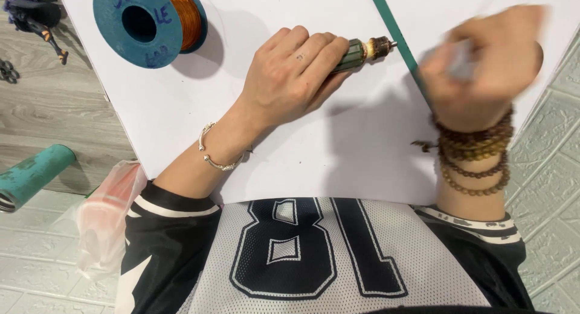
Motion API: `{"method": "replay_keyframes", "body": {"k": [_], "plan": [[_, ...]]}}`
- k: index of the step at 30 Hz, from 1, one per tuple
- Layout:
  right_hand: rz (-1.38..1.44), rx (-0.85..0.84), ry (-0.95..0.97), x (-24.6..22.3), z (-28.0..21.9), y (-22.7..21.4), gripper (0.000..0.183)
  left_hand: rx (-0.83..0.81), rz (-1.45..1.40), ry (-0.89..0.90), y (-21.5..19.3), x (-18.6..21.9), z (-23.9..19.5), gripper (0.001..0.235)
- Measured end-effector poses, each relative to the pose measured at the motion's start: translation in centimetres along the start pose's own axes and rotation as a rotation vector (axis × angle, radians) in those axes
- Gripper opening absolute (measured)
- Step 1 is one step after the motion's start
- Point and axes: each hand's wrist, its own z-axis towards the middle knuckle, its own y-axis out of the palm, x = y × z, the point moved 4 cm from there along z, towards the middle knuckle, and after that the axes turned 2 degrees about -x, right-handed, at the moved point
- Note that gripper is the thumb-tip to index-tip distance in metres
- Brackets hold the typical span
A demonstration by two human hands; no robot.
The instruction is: The person holds a cylindrical tool with a copper coil and uses a green file to sharpen or smooth its end. They repeatedly file the tip, rotate the tool to access different angles, and inspect the result before placing the tool and file on the lap desk.
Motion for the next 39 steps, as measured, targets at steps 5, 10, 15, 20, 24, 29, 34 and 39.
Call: {"method": "replay_keyframes", "body": {"k": [5,10,15,20,24,29,34,39], "plan": [[0.31,-0.157,-0.059,-3.4,2.7,0.6,0.013,-0.012,-0.029,0.005,-0.4,0.1,0.2,0.023],[0.408,-0.229,-0.039,-3.6,3.1,0.8,0.016,-0.015,-0.005,0.026,-0.2,0.1,0.1,0.025],[0.48,-0.268,-0.004,-3.8,3.3,1.1,0.014,-0.006,-0.01,0.026,-0.2,0.1,0.1,0.023],[0.578,-0.264,0.074,-3.9,3.3,1.3,0.017,0.014,0.026,0.042,-0.4,0.4,0.3,0.021],[0.611,-0.287,0.171,-4.0,3.2,1.5,0.018,0.029,0.065,0.055,-0.5,0.6,0.4,0.021],[0.622,-0.287,0.217,-4.0,3.4,1.6,0.018,0.023,0.14,0.089,-0.3,0.7,0.4,0.017],[0.596,-0.281,0.21,-3.9,3.4,1.9,0.018,0.024,0.14,0.097,-0.5,0.8,0.5,0.015],[0.572,-0.217,0.172,-4.2,3.3,1.6,0.018,0.025,0.147,0.084,-0.4,0.7,0.5,0.017]]}}
